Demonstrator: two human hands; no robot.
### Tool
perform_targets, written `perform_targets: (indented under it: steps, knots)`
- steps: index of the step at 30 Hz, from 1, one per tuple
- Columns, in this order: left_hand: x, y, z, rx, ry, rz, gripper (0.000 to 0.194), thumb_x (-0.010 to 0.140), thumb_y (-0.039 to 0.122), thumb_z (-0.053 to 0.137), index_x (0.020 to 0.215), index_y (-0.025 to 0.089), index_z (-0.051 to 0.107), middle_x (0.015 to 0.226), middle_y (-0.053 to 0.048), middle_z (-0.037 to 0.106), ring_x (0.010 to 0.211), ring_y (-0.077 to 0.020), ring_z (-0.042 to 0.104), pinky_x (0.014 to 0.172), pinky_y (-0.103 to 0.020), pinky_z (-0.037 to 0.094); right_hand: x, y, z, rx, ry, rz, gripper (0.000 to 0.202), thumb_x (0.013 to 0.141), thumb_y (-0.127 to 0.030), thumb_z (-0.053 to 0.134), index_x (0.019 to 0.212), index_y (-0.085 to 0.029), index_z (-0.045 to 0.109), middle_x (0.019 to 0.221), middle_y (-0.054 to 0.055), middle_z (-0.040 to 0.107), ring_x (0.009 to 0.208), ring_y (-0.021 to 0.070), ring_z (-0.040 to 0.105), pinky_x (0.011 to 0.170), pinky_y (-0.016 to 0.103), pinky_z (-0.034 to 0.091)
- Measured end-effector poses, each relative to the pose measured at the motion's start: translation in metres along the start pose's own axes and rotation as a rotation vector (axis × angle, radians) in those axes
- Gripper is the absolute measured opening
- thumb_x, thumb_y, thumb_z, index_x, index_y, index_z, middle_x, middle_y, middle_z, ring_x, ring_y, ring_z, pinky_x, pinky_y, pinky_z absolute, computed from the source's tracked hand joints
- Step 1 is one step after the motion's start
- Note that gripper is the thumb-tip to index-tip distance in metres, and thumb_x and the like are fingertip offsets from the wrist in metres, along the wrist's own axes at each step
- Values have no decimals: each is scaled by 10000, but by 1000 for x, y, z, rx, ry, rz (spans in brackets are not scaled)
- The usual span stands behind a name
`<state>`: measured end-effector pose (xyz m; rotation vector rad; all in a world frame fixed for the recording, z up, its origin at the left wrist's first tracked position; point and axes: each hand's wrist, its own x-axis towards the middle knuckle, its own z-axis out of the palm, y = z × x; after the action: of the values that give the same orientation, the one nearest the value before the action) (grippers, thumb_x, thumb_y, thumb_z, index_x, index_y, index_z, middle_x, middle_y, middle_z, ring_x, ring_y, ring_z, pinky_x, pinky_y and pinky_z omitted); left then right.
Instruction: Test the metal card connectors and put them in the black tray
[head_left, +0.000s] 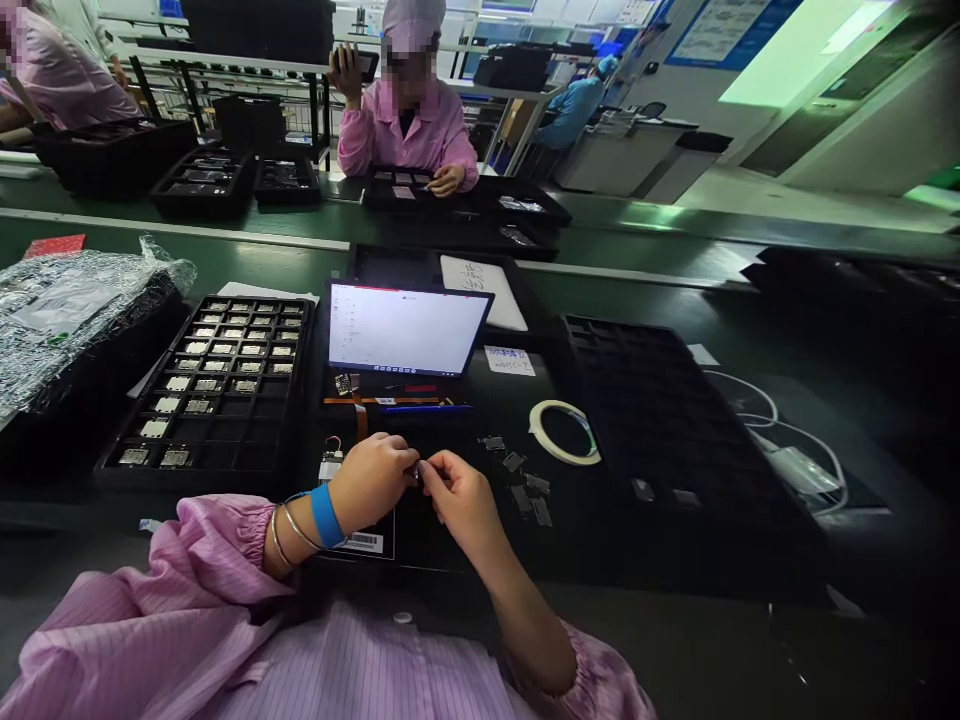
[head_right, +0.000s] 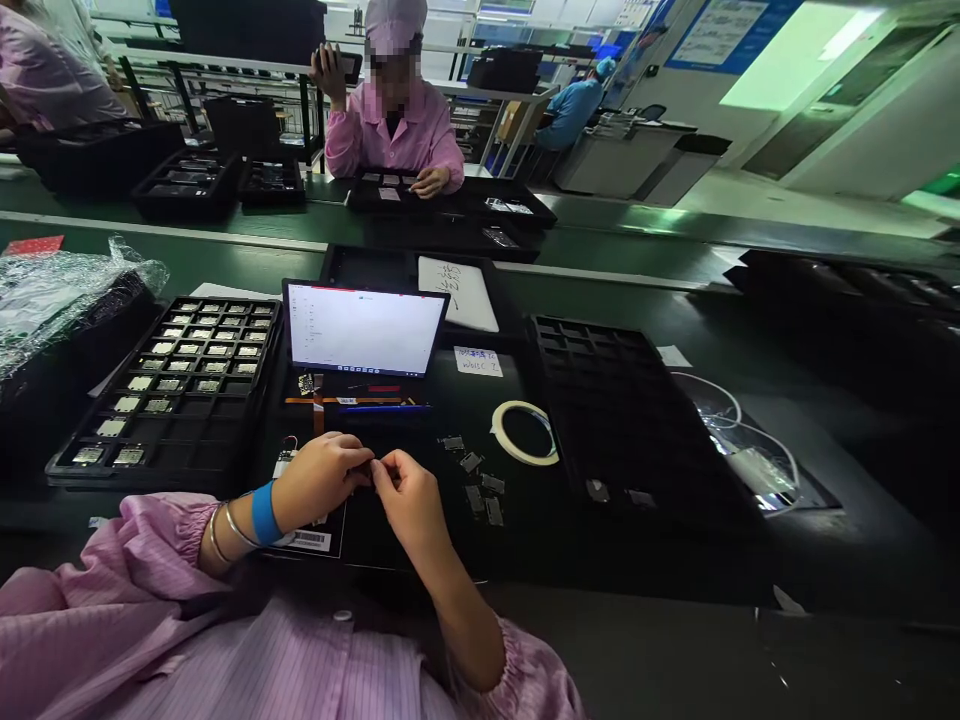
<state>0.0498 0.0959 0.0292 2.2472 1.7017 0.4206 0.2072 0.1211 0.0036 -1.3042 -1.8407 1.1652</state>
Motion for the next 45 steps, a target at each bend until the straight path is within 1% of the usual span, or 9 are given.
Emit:
perform_targets:
  steps: [3,6,10,13,16,19,24,32,45]
  knots:
    - [0,-1,1,-9,6,-9,91,875,157,634,899,170,721,923,-70,699,897,-225,642,821,-336,515,-10,0,4,-144,113,-134,238,925,-382,509,786,-226,624,730,59,686,600,210,633,548,323,493]
    - [1,-1,3,-19,7,-8,131,879,128,604,922,162,722,951,-76,699,912,-227,637,846,-342,515,-18,3,9,-300,183,-289,228,954,-308,472,919,-193,666,870,112,715,749,248,682,675,364,543]
    - [2,-2,6,-27,3,6,174,878,89,562,917,153,718,965,-85,691,916,-225,624,860,-346,514,-20,8,13,-447,139,-427,276,980,-231,408,1034,-141,663,873,117,703,761,245,688,675,362,556]
    - [2,-3,6,-32,-1,18,183,872,76,551,914,147,715,961,-88,686,915,-225,617,854,-347,518,-19,10,12,-479,100,-460,273,980,-192,400,1056,-139,657,859,102,690,739,225,678,664,338,549]
    - [2,-3,6,-33,-2,17,181,869,74,552,908,147,712,957,-88,683,917,-224,616,852,-347,519,-18,9,10,-451,72,-456,263,971,-172,404,1053,-153,653,865,94,684,742,215,669,660,322,537]
    - [2,-3,5,-30,-2,16,161,870,85,565,899,148,710,943,-87,681,915,-224,618,858,-350,516,-16,7,9,-384,83,-435,245,967,-173,410,988,-159,654,868,90,692,766,215,669,676,317,523]
    - [2,0,3,-25,-3,31,139,897,127,565,868,140,701,905,-87,674,886,-217,616,837,-339,512,-10,5,8,-263,123,-296,249,968,-255,463,811,-188,644,750,44,687,682,193,649,627,294,475]
    - [1,0,0,-28,9,31,112,895,174,599,941,143,697,926,-78,674,911,-224,609,832,-336,508,-8,5,6,-155,93,-200,232,943,-298,489,842,-189,667,752,37,696,647,183,642,605,283,468]
    - [0,-2,1,-22,-3,41,132,887,199,620,985,146,690,956,-75,675,939,-239,601,840,-349,510,-9,5,5,-134,67,-170,235,940,-315,485,854,-186,663,761,44,693,658,193,646,615,297,480]
